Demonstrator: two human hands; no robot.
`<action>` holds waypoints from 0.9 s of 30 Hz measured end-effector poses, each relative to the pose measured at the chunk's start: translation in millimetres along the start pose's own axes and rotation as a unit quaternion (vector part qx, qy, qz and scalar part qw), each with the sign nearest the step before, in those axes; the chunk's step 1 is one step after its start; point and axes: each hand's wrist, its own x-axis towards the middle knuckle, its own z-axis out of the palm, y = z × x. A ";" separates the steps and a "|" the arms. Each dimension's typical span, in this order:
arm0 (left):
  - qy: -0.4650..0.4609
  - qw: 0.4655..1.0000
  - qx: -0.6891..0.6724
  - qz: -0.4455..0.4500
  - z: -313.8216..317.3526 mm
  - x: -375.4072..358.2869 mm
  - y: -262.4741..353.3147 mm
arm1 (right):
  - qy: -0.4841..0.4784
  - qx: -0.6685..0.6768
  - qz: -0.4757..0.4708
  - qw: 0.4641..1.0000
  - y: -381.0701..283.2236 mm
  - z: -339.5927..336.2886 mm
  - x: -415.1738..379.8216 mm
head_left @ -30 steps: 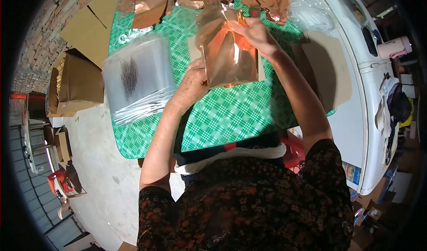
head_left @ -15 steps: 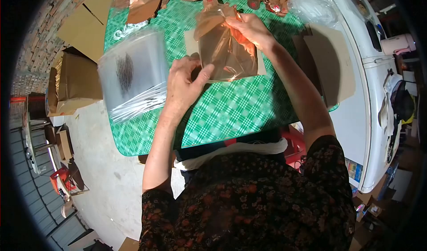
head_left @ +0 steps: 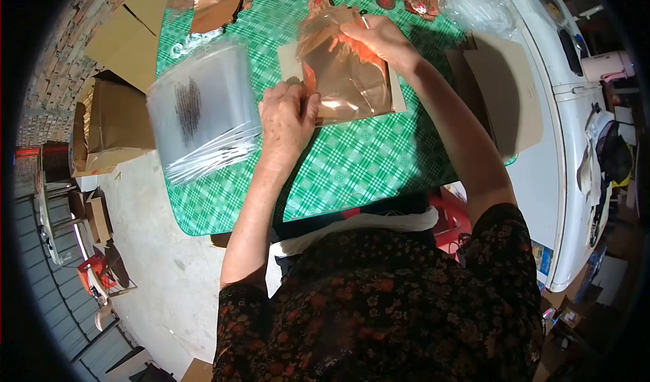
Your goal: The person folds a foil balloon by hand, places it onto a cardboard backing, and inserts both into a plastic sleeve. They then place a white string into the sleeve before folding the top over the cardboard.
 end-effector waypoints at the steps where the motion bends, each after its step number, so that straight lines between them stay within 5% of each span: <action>1: 0.001 1.000 0.007 0.000 0.3 -0.1 0.7 | 0.008 -0.002 -0.003 1.000 -2.5 -2.4 -5.1; 5: -0.017 1.000 0.015 -0.005 -2.3 -0.9 4.8 | 0.053 -0.066 0.036 0.996 1.3 -12.3 -27.0; 8: -0.012 1.000 0.013 -0.004 -1.6 -1.9 4.3 | 0.051 0.127 0.065 0.988 7.5 -18.0 -62.6; 11: 0.023 1.000 0.002 0.009 1.3 -2.3 3.6 | -0.006 0.098 0.129 0.987 -6.0 -28.9 -83.2; 14: 0.017 1.000 0.002 0.006 -0.2 -2.3 5.1 | 0.024 0.083 0.055 0.995 14.0 -28.4 -102.3; 17: 0.029 0.999 -0.012 0.006 -0.5 -2.2 5.9 | 0.001 -0.075 0.061 0.995 6.1 -27.4 -112.6; 27: 0.029 1.000 0.001 0.008 2.0 -4.7 4.8 | -0.011 -0.132 0.049 0.990 4.2 -12.9 -106.9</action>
